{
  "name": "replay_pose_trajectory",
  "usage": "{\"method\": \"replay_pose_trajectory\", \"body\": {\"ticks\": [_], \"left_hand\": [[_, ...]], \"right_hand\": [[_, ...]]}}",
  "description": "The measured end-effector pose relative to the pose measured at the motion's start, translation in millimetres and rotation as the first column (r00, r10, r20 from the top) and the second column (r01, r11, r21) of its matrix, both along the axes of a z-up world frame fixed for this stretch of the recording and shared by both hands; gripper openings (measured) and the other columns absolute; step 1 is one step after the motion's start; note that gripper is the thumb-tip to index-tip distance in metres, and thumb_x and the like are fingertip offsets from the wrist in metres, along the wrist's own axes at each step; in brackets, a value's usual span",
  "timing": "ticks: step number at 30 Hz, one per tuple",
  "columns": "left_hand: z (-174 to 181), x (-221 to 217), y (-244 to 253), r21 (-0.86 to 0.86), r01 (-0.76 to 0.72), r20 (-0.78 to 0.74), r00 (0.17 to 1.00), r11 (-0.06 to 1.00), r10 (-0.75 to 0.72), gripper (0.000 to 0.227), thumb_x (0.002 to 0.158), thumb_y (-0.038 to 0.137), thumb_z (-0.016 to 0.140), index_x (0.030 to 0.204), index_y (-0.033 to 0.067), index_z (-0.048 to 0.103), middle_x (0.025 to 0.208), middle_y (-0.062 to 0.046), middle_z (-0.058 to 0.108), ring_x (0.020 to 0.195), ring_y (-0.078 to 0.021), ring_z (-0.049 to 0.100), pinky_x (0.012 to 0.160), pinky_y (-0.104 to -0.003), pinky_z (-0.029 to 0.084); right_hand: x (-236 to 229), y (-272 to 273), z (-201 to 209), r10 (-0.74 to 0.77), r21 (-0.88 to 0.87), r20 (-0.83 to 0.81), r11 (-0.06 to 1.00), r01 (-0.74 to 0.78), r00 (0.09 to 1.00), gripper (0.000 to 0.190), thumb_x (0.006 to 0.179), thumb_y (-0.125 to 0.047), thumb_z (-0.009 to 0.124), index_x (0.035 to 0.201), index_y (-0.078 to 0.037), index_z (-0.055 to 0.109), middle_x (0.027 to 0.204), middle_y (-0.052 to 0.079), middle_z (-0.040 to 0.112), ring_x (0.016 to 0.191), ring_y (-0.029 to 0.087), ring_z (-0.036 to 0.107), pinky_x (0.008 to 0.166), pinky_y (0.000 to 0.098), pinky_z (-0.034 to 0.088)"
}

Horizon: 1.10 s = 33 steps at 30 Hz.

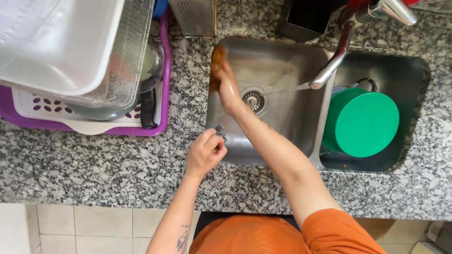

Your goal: Cleaning kitchen countertops and a dining table using a cloth and water, including moving objects to clean underneath them.

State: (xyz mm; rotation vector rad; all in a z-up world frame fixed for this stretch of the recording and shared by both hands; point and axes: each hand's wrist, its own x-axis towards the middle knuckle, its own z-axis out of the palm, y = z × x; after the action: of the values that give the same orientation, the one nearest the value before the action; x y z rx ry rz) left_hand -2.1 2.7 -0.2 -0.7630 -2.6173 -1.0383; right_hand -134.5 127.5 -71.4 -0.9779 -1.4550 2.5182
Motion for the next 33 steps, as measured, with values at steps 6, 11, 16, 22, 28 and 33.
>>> {"method": "replay_pose_trajectory", "body": {"ticks": [6,11,16,22,28,33], "left_hand": [[13,-6,-1,0.111,0.013,0.025,1.000,0.994,-0.016,0.021,0.066,0.002,0.064,0.071,0.0162,0.049,0.088,-0.003,0.055,0.069,-0.0219,0.062,0.061,-0.030,0.055],[10,-9,-2,0.010,0.010,-0.017,1.000,1.000,-0.009,0.021,0.066,0.006,0.066,0.074,0.0187,0.051,0.090,-0.001,0.056,0.070,-0.0194,0.063,0.060,-0.029,0.055],[-12,2,-4,-0.020,0.028,0.004,1.000,0.999,-0.028,0.018,0.069,0.010,0.065,0.077,0.0196,0.053,0.089,-0.001,0.056,0.071,-0.0204,0.062,0.061,-0.029,0.054],[-9,1,-3,-0.093,0.025,-0.003,1.000,0.995,-0.025,0.018,0.071,0.012,0.065,0.078,0.0202,0.051,0.087,0.001,0.054,0.071,-0.0191,0.062,0.060,-0.028,0.054],[-4,5,-5,-0.102,0.068,0.054,0.997,0.993,-0.063,0.019,0.072,0.014,0.067,0.079,0.0196,0.050,0.089,0.000,0.054,0.070,-0.0216,0.062,0.059,-0.030,0.055],[-10,0,-5,-0.091,0.067,0.048,0.997,0.994,-0.063,0.016,0.074,0.014,0.066,0.079,0.0197,0.052,0.090,0.000,0.055,0.071,-0.0218,0.063,0.059,-0.030,0.055]], "right_hand": [[156,10,-106,0.808,0.512,0.179,0.411,-0.754,0.562,0.034,0.085,-0.014,0.055,0.111,0.007,0.059,0.104,0.029,0.060,0.099,0.043,0.056,0.094,0.0525,0.042],[145,75,-11,0.927,0.821,0.347,-0.228,-0.524,0.140,0.041,0.069,-0.018,0.069,0.110,-0.018,0.058,0.099,0.009,0.055,0.092,0.037,0.058,0.083,0.0479,0.048],[142,189,-43,0.331,0.472,0.878,-0.722,-0.506,0.346,0.044,0.072,-0.035,0.064,0.115,-0.027,0.056,0.120,0.009,0.051,0.106,0.032,0.053,0.080,0.0476,0.045],[27,143,-72,0.185,0.847,0.518,-0.246,-0.471,0.835,0.048,0.085,-0.046,0.062,0.123,-0.022,0.046,0.123,0.012,0.041,0.112,0.038,0.041,0.079,0.0547,0.043],[82,41,-123,0.519,0.895,0.390,-0.409,-0.180,0.760,0.043,0.093,-0.047,0.050,0.126,-0.019,0.048,0.124,0.011,0.045,0.121,0.032,0.038,0.095,0.0472,0.031],[161,102,-69,0.827,0.884,0.458,-0.463,-0.067,0.327,0.032,0.094,-0.049,0.039,0.095,-0.019,0.050,0.110,0.002,0.051,0.115,0.027,0.045,0.086,0.0434,0.035]]}}
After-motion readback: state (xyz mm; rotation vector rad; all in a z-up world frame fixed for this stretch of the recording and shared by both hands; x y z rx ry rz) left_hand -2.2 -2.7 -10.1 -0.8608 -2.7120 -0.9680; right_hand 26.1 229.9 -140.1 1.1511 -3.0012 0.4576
